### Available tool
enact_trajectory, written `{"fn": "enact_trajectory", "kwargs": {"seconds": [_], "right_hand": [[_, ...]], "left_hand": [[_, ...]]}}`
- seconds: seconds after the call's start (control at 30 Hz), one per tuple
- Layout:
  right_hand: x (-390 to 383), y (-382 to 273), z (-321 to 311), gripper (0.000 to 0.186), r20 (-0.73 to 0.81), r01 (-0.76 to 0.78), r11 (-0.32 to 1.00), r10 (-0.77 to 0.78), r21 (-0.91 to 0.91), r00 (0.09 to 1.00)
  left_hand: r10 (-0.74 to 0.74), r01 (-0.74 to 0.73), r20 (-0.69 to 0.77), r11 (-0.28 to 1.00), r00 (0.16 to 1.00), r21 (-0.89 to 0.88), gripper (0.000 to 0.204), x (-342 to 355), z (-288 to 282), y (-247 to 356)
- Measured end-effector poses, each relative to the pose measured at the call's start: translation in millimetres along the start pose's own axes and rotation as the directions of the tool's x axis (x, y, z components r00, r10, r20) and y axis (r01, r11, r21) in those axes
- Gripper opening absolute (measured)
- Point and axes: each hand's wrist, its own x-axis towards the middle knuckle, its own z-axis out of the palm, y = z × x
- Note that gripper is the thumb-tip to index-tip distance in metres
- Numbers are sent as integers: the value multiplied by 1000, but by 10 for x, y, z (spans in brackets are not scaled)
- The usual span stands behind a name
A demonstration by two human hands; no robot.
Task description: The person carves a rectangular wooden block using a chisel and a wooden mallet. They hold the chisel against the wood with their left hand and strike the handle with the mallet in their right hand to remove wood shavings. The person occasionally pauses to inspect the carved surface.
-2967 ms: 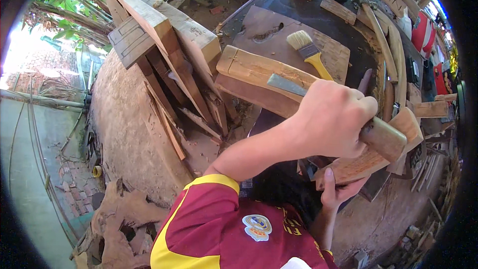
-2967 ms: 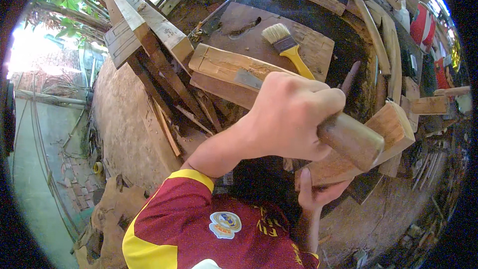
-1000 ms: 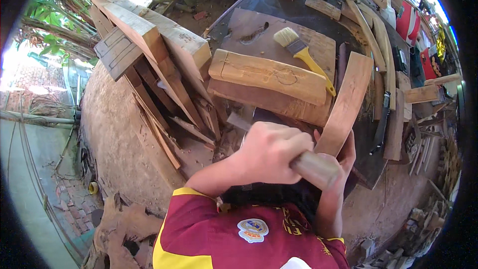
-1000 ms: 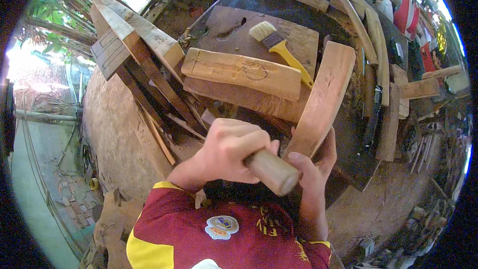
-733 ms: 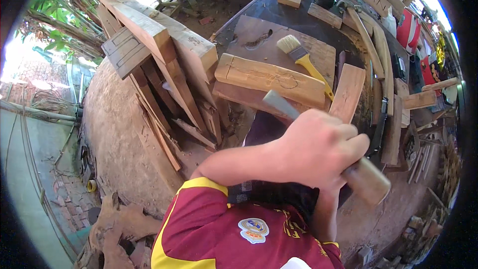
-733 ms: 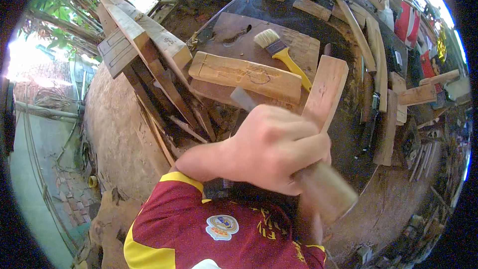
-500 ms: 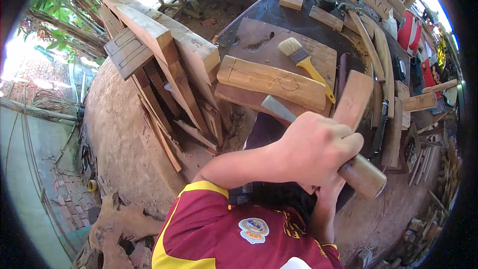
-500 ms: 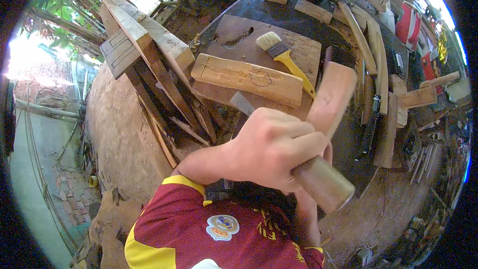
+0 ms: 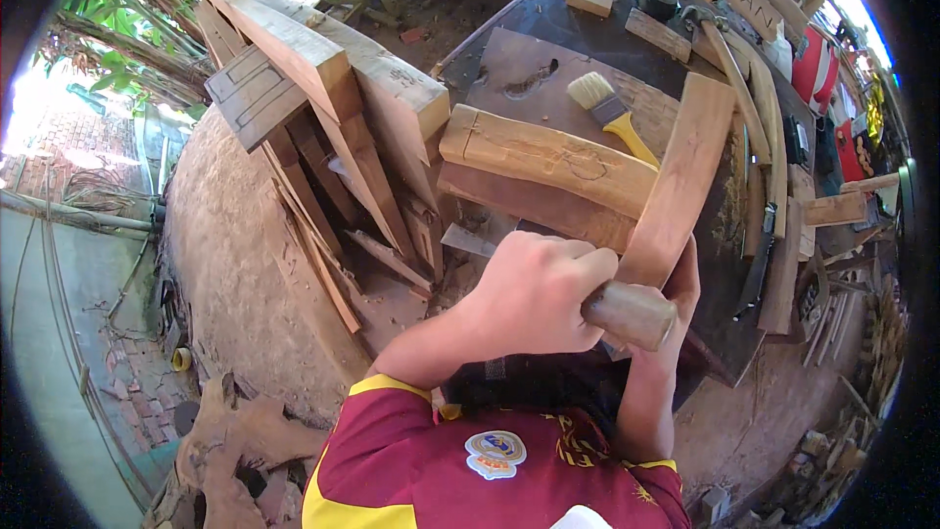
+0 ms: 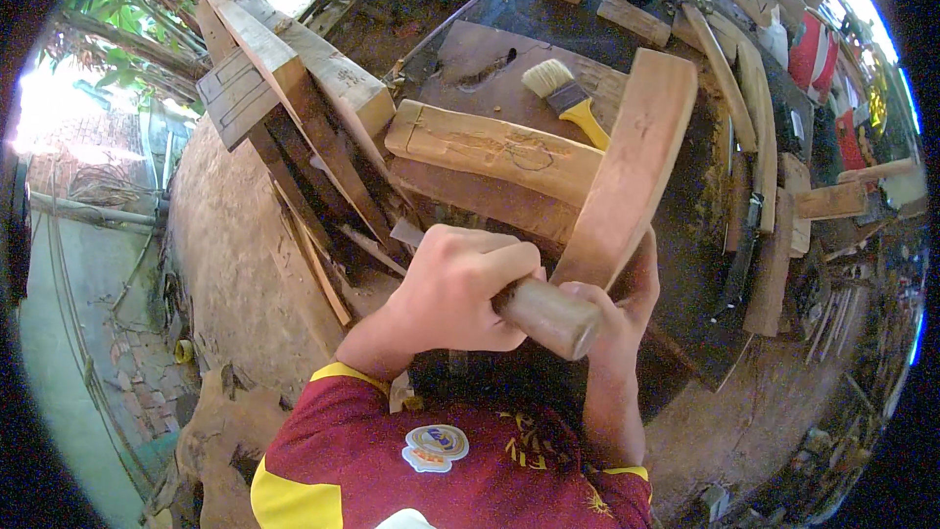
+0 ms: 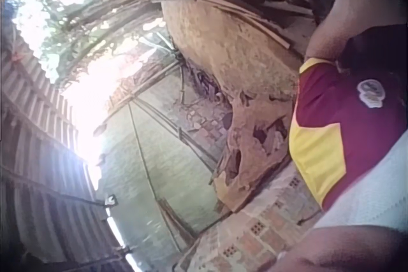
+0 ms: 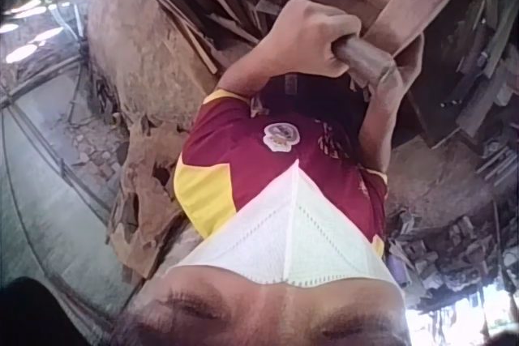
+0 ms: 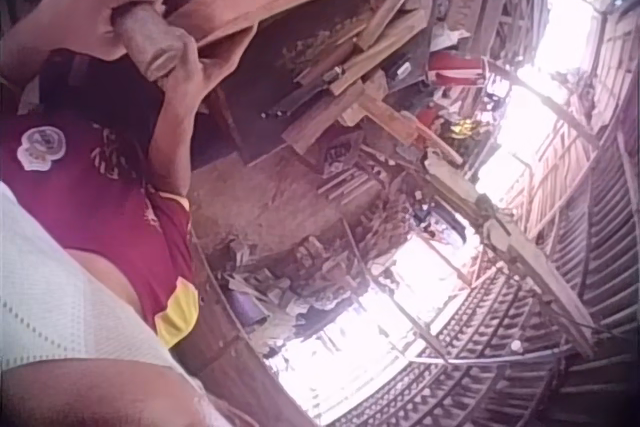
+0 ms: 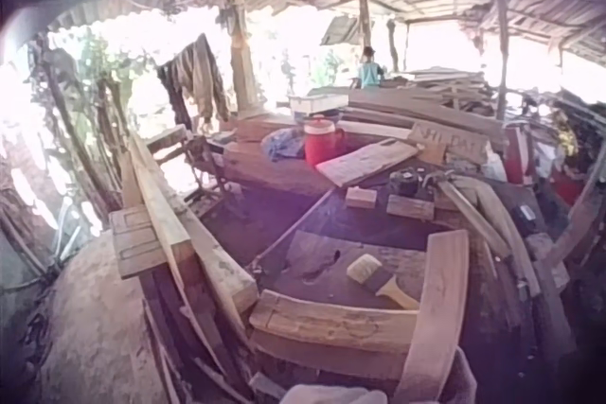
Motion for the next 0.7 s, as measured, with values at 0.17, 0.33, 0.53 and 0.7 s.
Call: {"fn": "enact_trajectory", "kwargs": {"seconds": [0.17, 0.33, 0.53, 0.7], "right_hand": [[-32, -35, 104, 75, 8, -48, 977, 47, 209, 999], [-24, -81, 85, 64, -2, -86, 968, 89, 236, 996], [-43, -62, 25, 53, -2, -73, 986, 74, 151, 997], [-34, -30, -42, 50, 81, -101, 988, 92, 114, 992]], "left_hand": [[111, -113, -27, 988, 993, -103, 26, 148, 59, 106], [271, -276, -53, 953, 961, -122, 29, 524, 151, 373], [228, -234, -143, 972, 963, -21, 31, 882, 308, 327], [116, -124, -292, 992, 949, -9, 24, 927, 332, 170]]}}
